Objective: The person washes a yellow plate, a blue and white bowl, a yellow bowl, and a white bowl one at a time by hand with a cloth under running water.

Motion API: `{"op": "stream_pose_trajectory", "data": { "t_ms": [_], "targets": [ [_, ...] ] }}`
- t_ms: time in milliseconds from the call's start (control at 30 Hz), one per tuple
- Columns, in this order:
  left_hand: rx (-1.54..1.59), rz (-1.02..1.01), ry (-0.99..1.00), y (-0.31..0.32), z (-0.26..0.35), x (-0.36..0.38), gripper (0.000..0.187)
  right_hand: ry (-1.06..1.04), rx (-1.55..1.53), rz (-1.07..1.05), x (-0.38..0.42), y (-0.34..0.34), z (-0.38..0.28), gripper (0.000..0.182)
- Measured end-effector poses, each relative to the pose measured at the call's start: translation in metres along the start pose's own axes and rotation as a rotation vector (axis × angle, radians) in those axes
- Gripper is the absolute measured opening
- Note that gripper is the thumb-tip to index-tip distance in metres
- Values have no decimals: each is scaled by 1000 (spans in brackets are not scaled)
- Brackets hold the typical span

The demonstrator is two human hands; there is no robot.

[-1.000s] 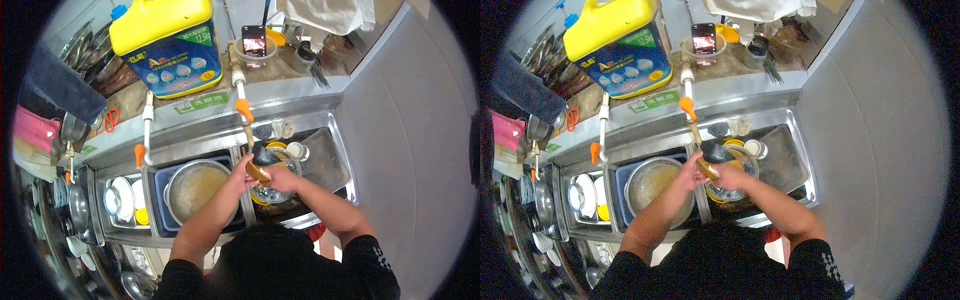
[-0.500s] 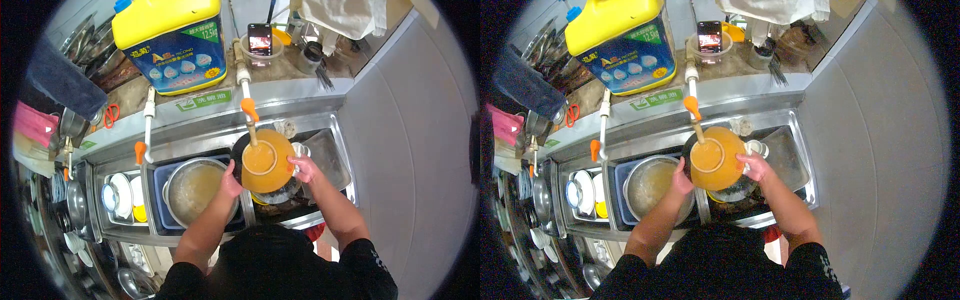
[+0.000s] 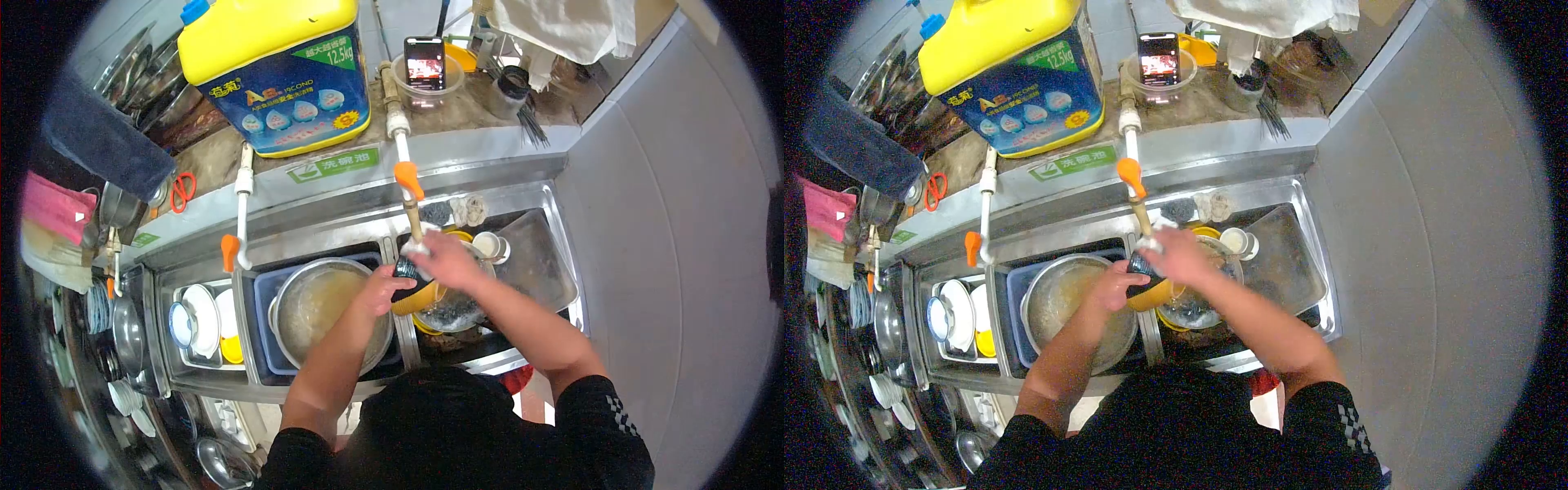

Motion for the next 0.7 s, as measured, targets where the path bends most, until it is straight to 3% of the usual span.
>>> {"op": "stream_pose_trajectory", "data": {
  "t_ms": [100,167,267,300,367,400,433,467,500,600,633,700],
  "targets": [
    [58,5,23,-3,-12,-5,29,-57,82,-61,14,-3,-26,53],
    [12,15,80,-5,-15,-3,31,-25,96,139,9,8,-13,49],
    [65,27,16,5,-17,13,33,136,207,52,-28,51,81,45],
    [93,-2,35,7,-16,18,34,135,204,52,-33,52,82,45],
    [120,-5,73,10,-13,23,36,520,-462,-64,-36,61,87,47],
    [123,-7,74,8,-12,20,36,455,-367,26,-31,44,57,51],
    [166,21,62,3,-12,14,38,427,-264,-80,-28,41,28,53],
    [209,50,49,-2,-15,8,41,395,-196,29,-19,46,5,53],
    [194,96,161,-8,-22,-4,46,88,23,107,-9,47,-18,51],
    [372,207,120,2,-13,-1,50,-76,58,148,-3,52,-34,54],
    [228,105,156,-1,-14,2,47,-134,44,209,-7,76,-6,50],
    [175,99,112,-2,-15,13,45,456,-298,56,-30,59,17,42]
  ]
}}
Point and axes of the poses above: each hand's wrist, its own x-axis away from the middle knuckle, its own y-axis out of the palm, z = x × y, the point moved 3 cm from there along -x, towards the middle knuckle, and after that the axes turned 13 degrees about z, right-handed, at the moved point
